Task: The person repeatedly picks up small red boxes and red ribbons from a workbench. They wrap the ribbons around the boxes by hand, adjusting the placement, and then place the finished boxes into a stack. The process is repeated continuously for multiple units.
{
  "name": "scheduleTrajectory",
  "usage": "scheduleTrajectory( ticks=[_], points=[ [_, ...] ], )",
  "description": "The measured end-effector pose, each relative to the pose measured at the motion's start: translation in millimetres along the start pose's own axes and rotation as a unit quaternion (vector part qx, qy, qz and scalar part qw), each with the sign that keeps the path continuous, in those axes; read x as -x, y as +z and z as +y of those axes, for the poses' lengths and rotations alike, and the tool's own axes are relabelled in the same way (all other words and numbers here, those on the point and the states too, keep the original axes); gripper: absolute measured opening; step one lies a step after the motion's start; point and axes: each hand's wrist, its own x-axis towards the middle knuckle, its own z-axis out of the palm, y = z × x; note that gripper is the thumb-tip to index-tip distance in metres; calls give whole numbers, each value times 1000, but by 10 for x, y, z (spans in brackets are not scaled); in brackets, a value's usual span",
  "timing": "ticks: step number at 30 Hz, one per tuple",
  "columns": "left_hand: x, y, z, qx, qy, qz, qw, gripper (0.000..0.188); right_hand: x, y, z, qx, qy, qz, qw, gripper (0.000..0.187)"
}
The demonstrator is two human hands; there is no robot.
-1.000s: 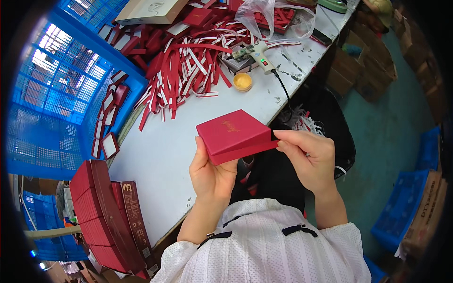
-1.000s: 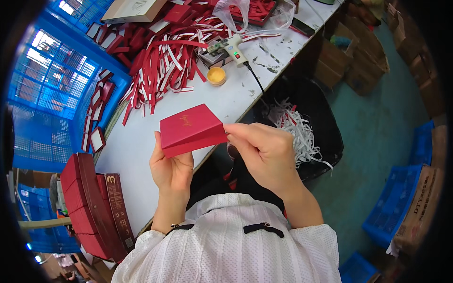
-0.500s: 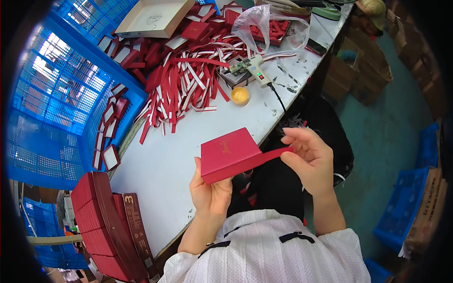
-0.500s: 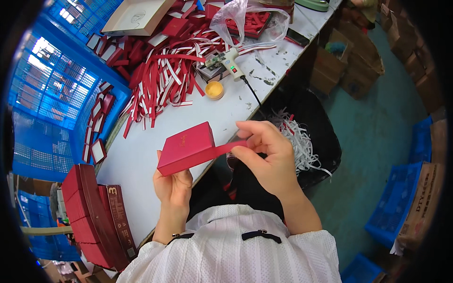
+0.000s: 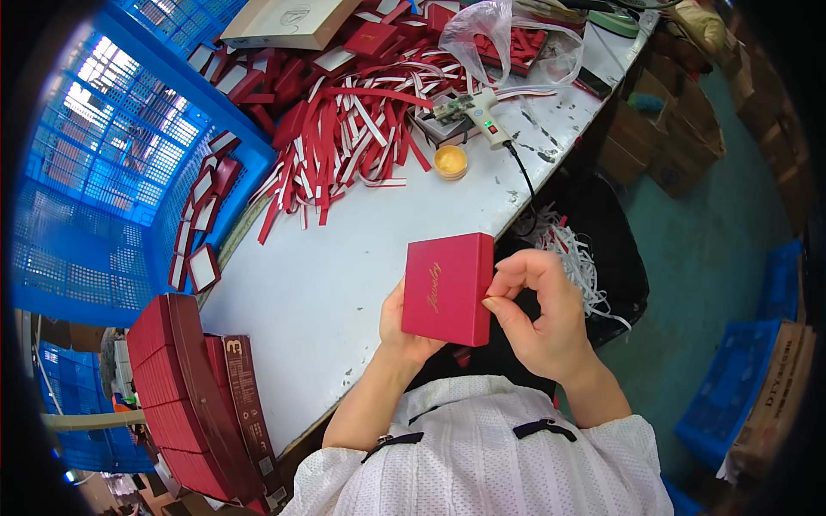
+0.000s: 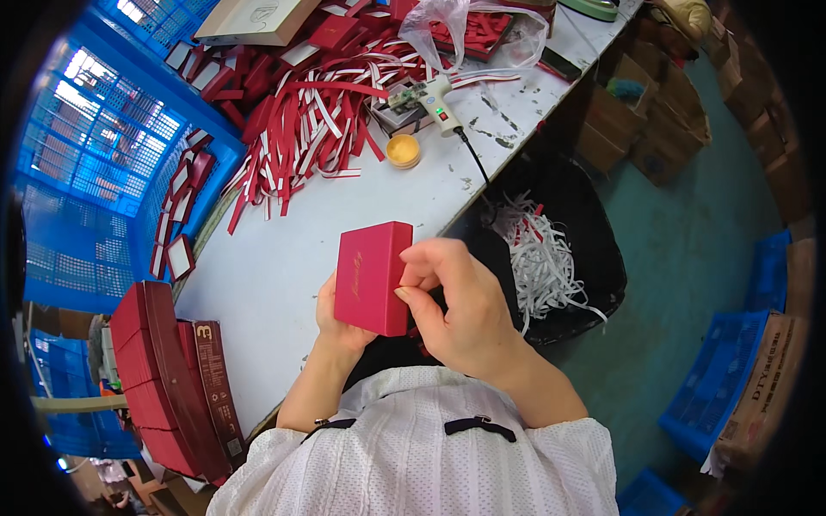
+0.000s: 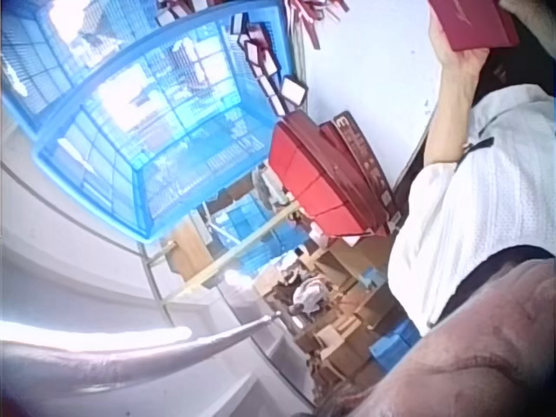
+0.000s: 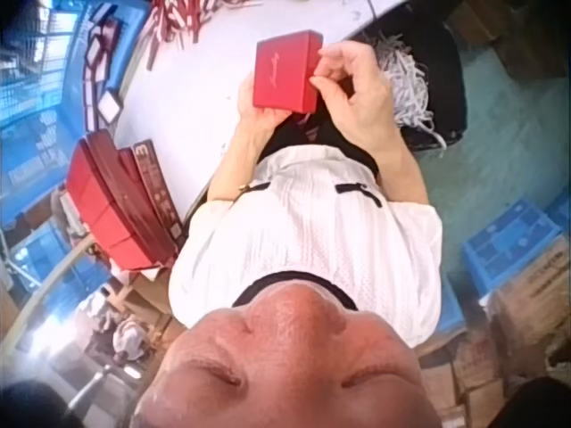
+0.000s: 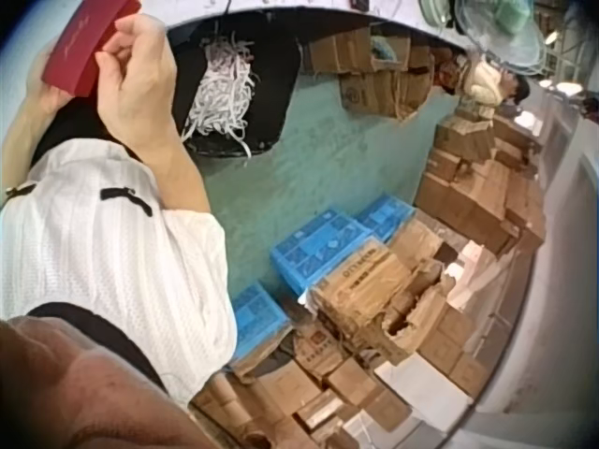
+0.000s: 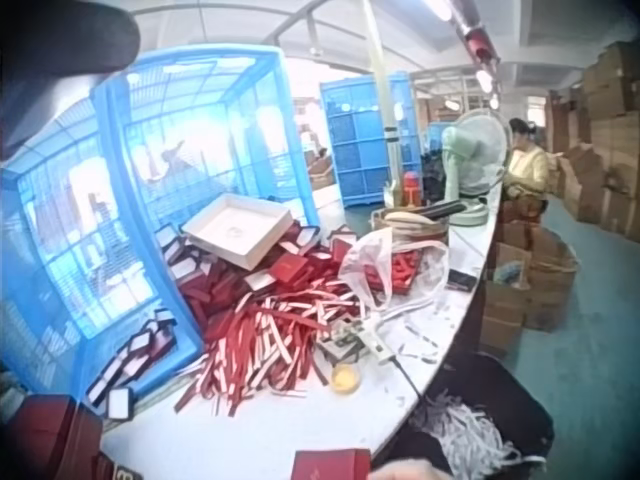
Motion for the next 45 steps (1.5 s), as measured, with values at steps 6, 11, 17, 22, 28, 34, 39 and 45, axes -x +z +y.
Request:
scheduleTrajectory(
  ticks=[6,11,17,22,28,34,39,45],
  points=[
    [21,-197,-66,2,57,-89,994,44,-10,25,61,-43,89,32,995,55],
    [71,-221,-9,-102,115,-31,988,46,127,299,116,-405,277,-38,870,36],
    [315,-414,227,-565,320,157,744,59,38,732,406,-285,278,-121,909,4],
    [635,-653,481,-594,267,193,734,42,-75,1168,653,-267,299,-277,873,11],
    [1132,-658,580,-588,223,141,765,21,-929,1606,1243,92,8,-155,984,25],
    [2027,-217,554,-643,333,139,675,5,-1531,1803,1813,213,-209,-197,934,42],
    [3528,488,989,-487,728,258,407,23,-1483,1791,1731,204,-90,-241,945,33],
    [5472,268,1937,-328,790,476,205,19,-1275,1840,1459,192,-85,-264,942,28]
  ],
)
